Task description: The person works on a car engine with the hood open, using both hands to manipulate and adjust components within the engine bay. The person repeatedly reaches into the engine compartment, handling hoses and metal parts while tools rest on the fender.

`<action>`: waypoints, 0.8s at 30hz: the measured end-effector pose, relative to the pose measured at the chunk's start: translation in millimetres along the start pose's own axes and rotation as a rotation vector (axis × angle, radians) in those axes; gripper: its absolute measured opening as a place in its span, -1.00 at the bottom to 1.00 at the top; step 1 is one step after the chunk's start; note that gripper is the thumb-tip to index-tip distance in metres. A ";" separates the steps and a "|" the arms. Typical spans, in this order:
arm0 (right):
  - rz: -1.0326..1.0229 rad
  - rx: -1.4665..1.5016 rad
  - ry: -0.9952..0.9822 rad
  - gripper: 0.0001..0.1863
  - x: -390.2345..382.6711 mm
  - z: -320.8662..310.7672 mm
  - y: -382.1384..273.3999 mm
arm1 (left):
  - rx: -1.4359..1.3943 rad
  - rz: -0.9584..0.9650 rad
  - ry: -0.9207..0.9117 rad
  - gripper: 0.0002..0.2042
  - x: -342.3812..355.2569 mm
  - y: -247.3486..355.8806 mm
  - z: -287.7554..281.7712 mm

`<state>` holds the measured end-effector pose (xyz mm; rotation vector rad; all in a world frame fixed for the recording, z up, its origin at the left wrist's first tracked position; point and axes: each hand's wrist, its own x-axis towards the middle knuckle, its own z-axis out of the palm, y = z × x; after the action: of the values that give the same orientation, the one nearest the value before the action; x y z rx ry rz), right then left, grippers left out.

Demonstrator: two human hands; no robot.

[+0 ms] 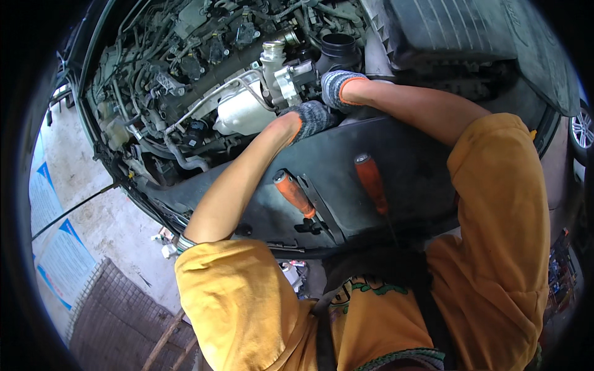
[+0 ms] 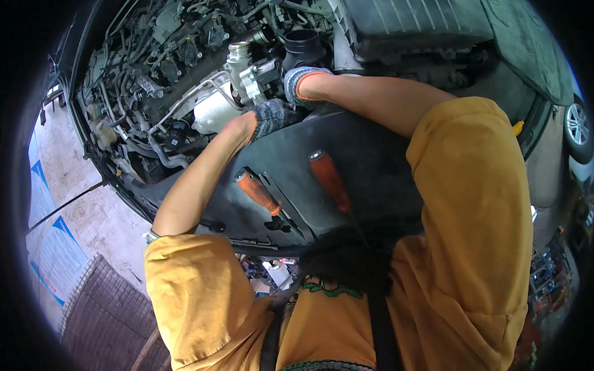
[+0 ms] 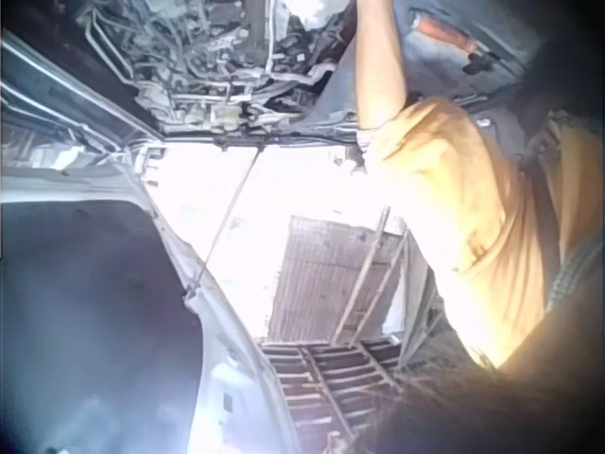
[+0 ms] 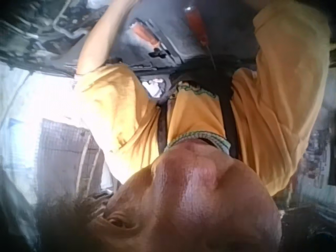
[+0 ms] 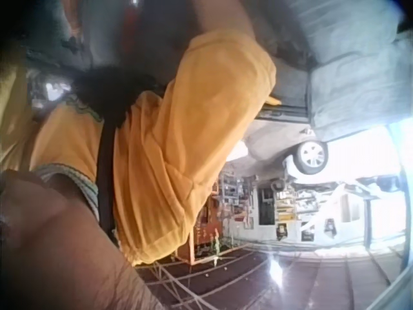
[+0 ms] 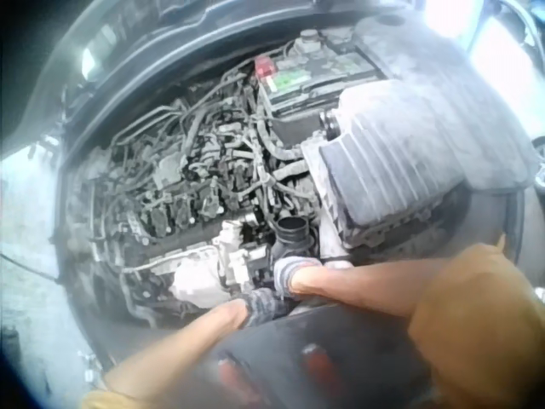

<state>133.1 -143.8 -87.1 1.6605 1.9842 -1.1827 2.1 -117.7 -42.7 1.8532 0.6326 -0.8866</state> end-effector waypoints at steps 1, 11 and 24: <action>0.091 0.150 0.044 -0.74 -4.8 -2.9 0.1 | -0.058 -0.006 0.012 -0.72 -2.1 -0.2 0.5; -0.027 -0.058 0.025 -0.72 -37.8 -29.7 -3.9 | -0.189 0.017 0.011 -0.70 -4.4 -6.4 3.4; -0.067 -0.041 -0.059 -0.69 -41.4 -30.4 2.3 | -0.167 0.056 -0.051 -0.67 -4.3 -10.9 -1.8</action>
<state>155.4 -149.4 -41.1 1.5325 2.0283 -1.1919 -8.0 -111.7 -44.6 1.6859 0.6023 -0.8169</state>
